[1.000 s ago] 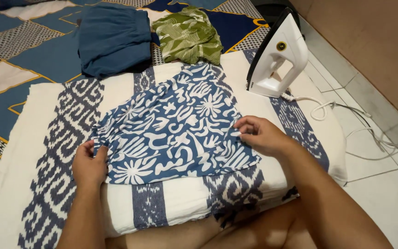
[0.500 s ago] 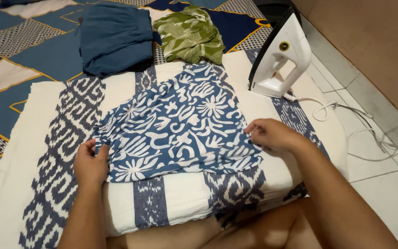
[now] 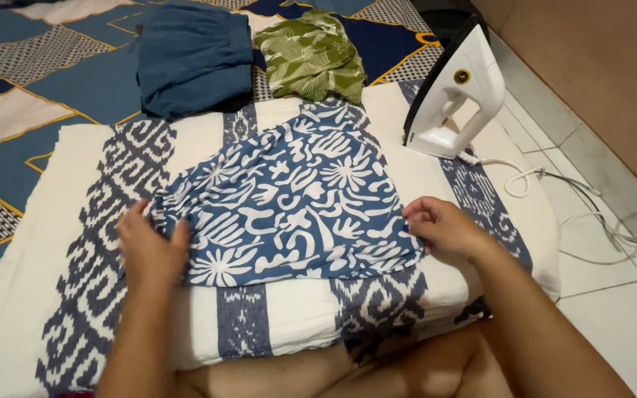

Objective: The person is ironing and folding several pieces of clothing on a bed.

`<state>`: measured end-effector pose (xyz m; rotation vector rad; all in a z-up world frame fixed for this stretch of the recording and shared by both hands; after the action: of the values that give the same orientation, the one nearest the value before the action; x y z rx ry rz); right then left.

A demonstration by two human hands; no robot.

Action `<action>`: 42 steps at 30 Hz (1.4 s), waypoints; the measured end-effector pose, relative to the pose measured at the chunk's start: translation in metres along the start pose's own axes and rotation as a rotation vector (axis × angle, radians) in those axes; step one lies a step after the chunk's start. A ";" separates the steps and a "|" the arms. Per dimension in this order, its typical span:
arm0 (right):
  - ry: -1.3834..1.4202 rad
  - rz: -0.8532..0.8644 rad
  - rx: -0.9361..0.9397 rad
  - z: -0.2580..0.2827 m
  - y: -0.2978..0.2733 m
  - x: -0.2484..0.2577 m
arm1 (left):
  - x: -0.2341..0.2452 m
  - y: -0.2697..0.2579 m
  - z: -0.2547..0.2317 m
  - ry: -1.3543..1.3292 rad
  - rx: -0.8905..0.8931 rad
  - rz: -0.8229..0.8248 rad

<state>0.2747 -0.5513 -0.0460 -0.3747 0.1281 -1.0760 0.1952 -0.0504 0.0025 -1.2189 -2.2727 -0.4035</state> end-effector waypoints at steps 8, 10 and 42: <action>-0.009 -0.151 0.032 0.012 -0.001 -0.004 | -0.152 -0.207 -0.192 0.303 -1.125 0.517; 0.007 -0.167 0.041 0.004 0.006 0.000 | -0.177 -0.203 -0.190 0.433 -1.077 0.533; -0.697 -0.460 -0.086 0.092 -0.057 -0.031 | -0.199 -0.208 -0.167 0.587 -0.976 0.824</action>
<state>0.2390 -0.5262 0.0577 -0.8638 -0.5582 -1.3309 0.1639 -0.3810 0.0218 -1.9822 -0.8902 -1.3746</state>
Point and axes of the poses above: each hand's wrist, its own y-axis towards the middle knuckle, its own x-axis out of the back of the hand, z = x × y, the point moved 9 cm from there along y, towards the middle knuckle, and after that the axes turned 9 degrees about z, right-handed, at the moved point
